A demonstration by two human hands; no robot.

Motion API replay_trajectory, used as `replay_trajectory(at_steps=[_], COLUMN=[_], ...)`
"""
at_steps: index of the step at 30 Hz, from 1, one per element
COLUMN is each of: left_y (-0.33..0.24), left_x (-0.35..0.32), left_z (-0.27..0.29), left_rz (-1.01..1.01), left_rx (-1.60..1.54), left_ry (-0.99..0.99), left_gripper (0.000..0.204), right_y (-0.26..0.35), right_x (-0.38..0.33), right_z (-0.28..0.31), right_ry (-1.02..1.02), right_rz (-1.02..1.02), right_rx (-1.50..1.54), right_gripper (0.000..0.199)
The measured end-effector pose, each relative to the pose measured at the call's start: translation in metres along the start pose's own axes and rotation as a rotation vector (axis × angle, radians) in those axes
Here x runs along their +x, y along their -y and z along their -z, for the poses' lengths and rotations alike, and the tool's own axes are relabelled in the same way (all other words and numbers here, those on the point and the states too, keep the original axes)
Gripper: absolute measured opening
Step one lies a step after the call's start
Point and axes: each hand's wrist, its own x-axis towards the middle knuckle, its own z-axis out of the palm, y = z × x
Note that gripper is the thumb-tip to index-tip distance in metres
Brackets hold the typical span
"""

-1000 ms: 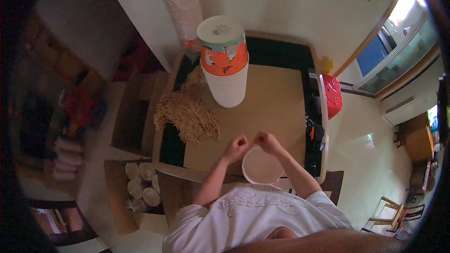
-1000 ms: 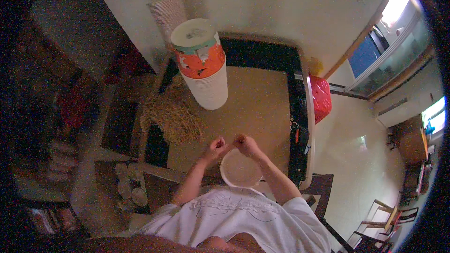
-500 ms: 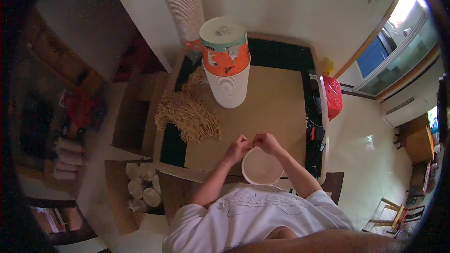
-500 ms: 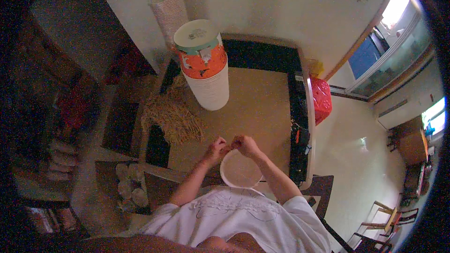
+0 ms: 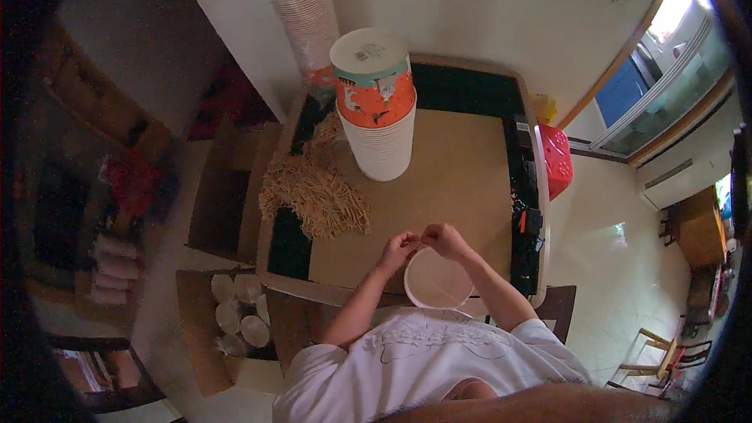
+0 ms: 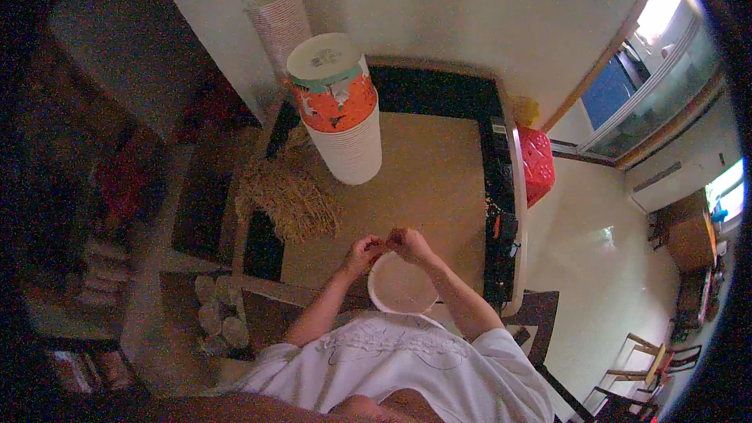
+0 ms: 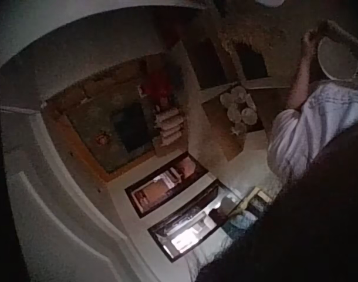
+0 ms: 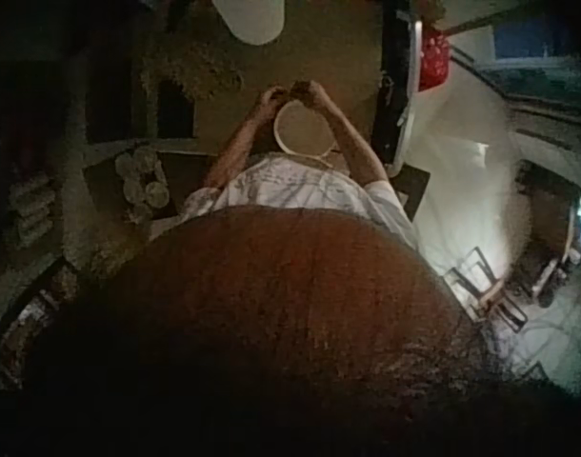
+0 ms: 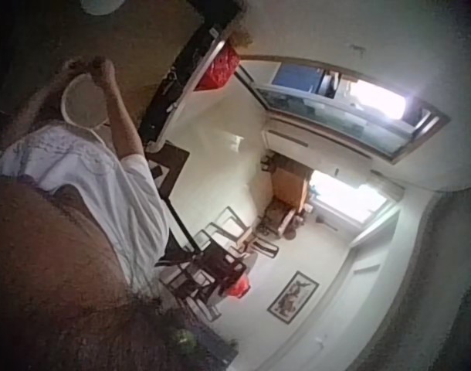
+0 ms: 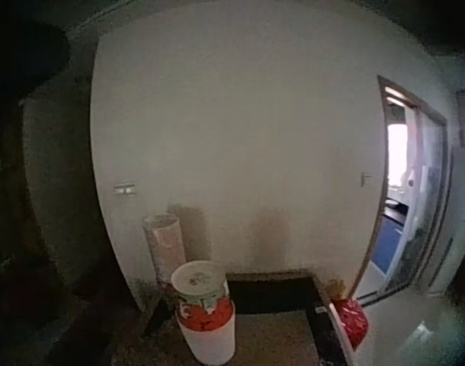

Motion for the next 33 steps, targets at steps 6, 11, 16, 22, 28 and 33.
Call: replay_trajectory(at_steps=[6,11,16,22,28,33], left_y=[-0.009,0.013,0.014,0.02,0.011,0.002], left_x=[-0.005,0.003,0.006,0.006,-0.004,-0.009], left_z=[-0.004,0.006,0.008,0.014,0.008,0.005], left_rz=[0.231,0.289,0.365,0.317,0.36,0.368], left_rx=[-0.263,-0.432,-0.464,-0.481,-0.512,-0.516], left_ry=[-0.017,-0.059,-0.057,0.006,-0.096,-0.069], left_gripper=[0.015,0.019,0.02,0.016,0.014,0.012], right_y=[0.012,0.043,0.041,0.043,0.042,0.041], right_x=[-0.009,-0.018,-0.02,-0.026,-0.029,-0.028], right_z=[-0.01,-0.007,-0.016,-0.026,-0.028,-0.029], right_ry=[-0.187,-0.218,-0.37,-0.53,-0.547,-0.56], right_rz=[0.085,0.116,0.158,0.168,0.138,0.192], right_rx=[-0.092,-0.27,-0.424,-0.401,-0.354,-0.365], right_gripper=[0.011,0.007,0.002,0.003,0.004,0.005])
